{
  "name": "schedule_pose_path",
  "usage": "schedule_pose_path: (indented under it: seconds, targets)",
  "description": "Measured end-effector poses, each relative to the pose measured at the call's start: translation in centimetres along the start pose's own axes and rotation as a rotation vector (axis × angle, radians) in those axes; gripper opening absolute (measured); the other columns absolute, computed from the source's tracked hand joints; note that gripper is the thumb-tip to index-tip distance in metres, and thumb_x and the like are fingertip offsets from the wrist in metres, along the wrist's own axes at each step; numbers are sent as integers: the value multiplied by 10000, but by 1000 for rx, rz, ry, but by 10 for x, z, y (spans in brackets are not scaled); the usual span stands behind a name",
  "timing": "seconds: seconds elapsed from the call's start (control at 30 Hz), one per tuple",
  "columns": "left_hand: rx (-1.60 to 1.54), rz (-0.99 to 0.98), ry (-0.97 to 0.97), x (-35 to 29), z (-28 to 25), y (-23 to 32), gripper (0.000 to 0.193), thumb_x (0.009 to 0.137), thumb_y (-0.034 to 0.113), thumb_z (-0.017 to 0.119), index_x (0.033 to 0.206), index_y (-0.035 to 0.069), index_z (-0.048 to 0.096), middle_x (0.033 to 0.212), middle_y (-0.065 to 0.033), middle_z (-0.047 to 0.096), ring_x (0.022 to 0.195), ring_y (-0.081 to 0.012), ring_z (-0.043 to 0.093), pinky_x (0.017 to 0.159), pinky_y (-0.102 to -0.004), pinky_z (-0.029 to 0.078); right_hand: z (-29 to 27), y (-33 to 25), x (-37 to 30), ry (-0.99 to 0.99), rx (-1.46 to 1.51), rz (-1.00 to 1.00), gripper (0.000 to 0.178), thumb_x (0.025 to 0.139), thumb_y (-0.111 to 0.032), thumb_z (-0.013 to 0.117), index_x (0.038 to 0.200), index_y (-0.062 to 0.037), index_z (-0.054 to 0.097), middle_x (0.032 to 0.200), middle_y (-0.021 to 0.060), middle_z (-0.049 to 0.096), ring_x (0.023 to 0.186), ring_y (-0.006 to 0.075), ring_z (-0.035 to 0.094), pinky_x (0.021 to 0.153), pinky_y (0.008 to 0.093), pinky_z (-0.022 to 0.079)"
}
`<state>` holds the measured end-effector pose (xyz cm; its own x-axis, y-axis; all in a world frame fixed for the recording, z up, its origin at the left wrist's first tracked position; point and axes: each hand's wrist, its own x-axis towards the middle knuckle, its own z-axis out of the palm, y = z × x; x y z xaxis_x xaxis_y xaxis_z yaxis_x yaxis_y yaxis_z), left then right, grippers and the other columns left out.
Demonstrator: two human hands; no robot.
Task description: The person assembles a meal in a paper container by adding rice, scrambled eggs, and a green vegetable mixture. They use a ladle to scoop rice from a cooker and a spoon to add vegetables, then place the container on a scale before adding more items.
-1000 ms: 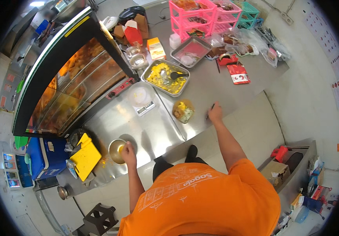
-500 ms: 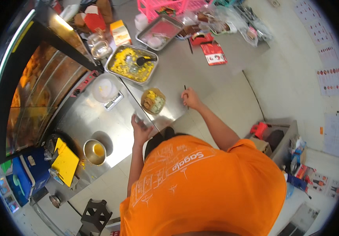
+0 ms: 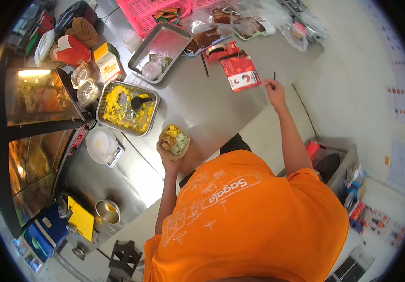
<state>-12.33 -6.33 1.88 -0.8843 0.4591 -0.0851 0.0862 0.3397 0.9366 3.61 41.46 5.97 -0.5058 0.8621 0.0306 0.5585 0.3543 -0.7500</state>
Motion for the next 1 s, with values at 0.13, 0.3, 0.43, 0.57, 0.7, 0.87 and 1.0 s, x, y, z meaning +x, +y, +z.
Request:
schedule_pose_path:
  seconds: [0.13,0.3,0.43,0.57,0.7,0.87,1.0]
  targets:
    - [-104,-82,54,35,91,48,1050,723,152,927,1496,19,230,1428,-152,408,1317,-287,509,1099,-394,439,29,25,154,22,-189,-222,290,914,-246,727,1141,-64,728,966,139,684,823,266,658,771,387,534]
    - [84,-57,-24,67,169,69,1116,704,76,896,1541,29,159,1452,-168,347,1375,-302,425,1124,-402,422,84,-31,299,-67,-115,-458,337,889,-268,734,1160,-70,708,993,154,680,938,346,664,842,453,531]
    - [299,-215,-134,69,173,76,1113,707,34,864,1557,26,144,1503,-191,269,1375,-357,421,1125,-448,436,115,-64,355,-103,-23,-519,322,888,-277,723,1144,-81,718,997,146,690,968,339,664,880,462,523]
    - [260,-368,60,95,143,80,777,784,35,795,1462,50,415,1443,-167,460,1290,-363,490,1105,-468,409,118,-58,367,-192,85,-435,303,895,-282,717,1134,-97,739,970,123,716,959,303,673,877,426,528]
    - [557,-105,292,163,112,104,314,885,105,706,1196,78,668,1162,-107,671,1138,-329,574,1001,-425,442,94,-57,335,-294,115,-332,291,915,-296,714,1133,-108,761,986,100,745,943,248,684,852,374,526]
    - [939,92,275,289,94,112,258,871,206,693,1120,144,715,1210,-89,679,1185,-337,552,1016,-497,405,81,-32,328,-429,160,-199,265,959,-288,685,1136,-109,768,1038,85,757,958,189,678,862,340,509]
    - [1279,24,192,360,106,84,335,877,347,680,1155,166,727,1265,-41,678,1290,-300,507,1019,-631,345,58,-21,330,-418,196,-253,266,987,-281,662,1171,-114,758,1043,79,753,900,157,647,856,303,491]
